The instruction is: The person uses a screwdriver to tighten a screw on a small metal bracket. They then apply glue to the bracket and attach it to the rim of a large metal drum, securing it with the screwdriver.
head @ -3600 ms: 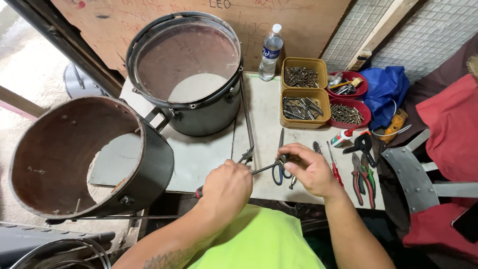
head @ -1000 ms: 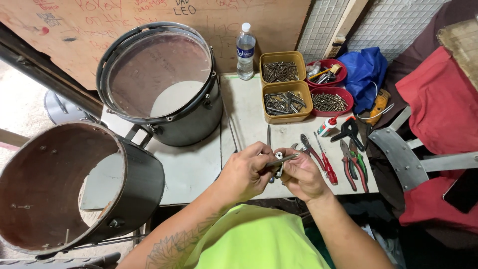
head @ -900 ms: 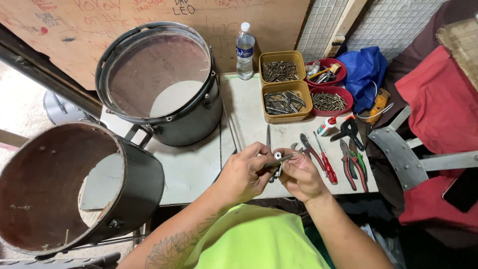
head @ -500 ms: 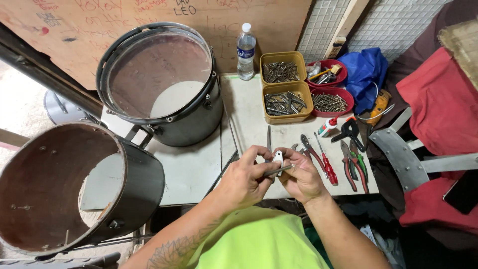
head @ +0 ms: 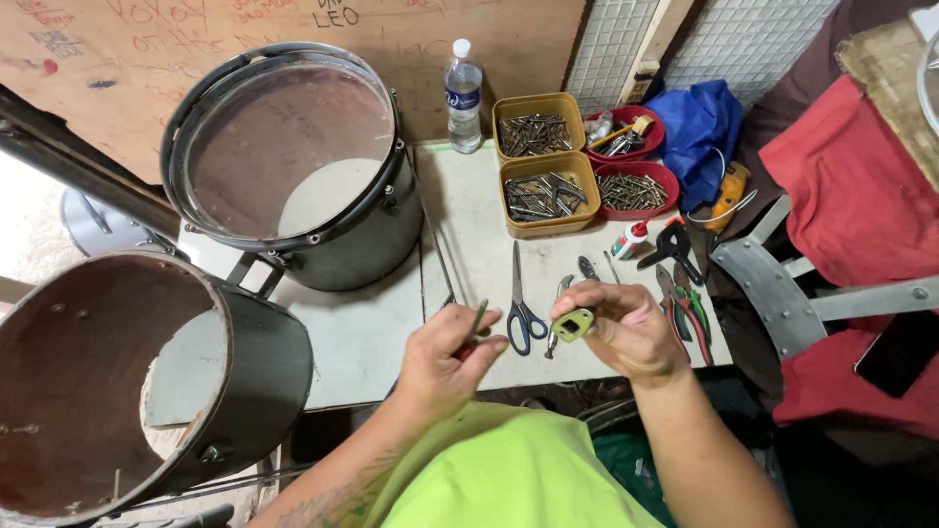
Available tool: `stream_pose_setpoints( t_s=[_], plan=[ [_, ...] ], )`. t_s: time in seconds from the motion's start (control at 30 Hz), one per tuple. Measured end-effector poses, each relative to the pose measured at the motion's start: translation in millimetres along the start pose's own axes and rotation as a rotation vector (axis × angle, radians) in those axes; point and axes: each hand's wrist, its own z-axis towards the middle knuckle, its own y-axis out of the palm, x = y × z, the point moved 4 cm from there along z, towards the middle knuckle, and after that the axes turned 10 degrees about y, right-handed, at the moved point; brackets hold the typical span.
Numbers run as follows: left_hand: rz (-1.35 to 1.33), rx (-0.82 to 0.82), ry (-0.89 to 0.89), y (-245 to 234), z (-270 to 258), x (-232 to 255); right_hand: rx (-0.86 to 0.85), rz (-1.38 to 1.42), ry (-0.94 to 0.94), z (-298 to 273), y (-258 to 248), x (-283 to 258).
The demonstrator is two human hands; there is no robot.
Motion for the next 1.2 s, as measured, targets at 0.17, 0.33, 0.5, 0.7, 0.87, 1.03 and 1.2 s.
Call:
stream_pose_setpoints(
  t_s=[0.17, 0.33, 0.5, 0.7, 0.87, 1.03, 1.2],
  plan=[
    [0.089, -0.012, -0.046, -13, -7, -4, 0.026, -0.102, -0.011, -7, 7, -15],
    [0.103, -0.044, -0.116, -18, -9, 3, 0.062, -0.142, 0.027, -15, 11, -22],
    [0.123, -0.100, -0.148, -19, -16, 3, 0.084, -0.144, 0.033, -21, 15, -23],
    [0.262, -0.476, -0.169, -22, -2, 48, 0.055, -0.228, 0.109, -20, 32, -34],
    [0.316, -0.486, 0.016, -18, 10, 80, 0.150, -0.182, 0.159, -42, 14, -29],
    [0.252, -0.489, -0.042, -11, 8, 68, 0.203, -0.147, 0.189, -56, 9, -30],
    [0.190, -0.502, -0.145, 17, -5, 28, 0.197, -0.334, 0.160, -51, 33, -38]
  ],
)
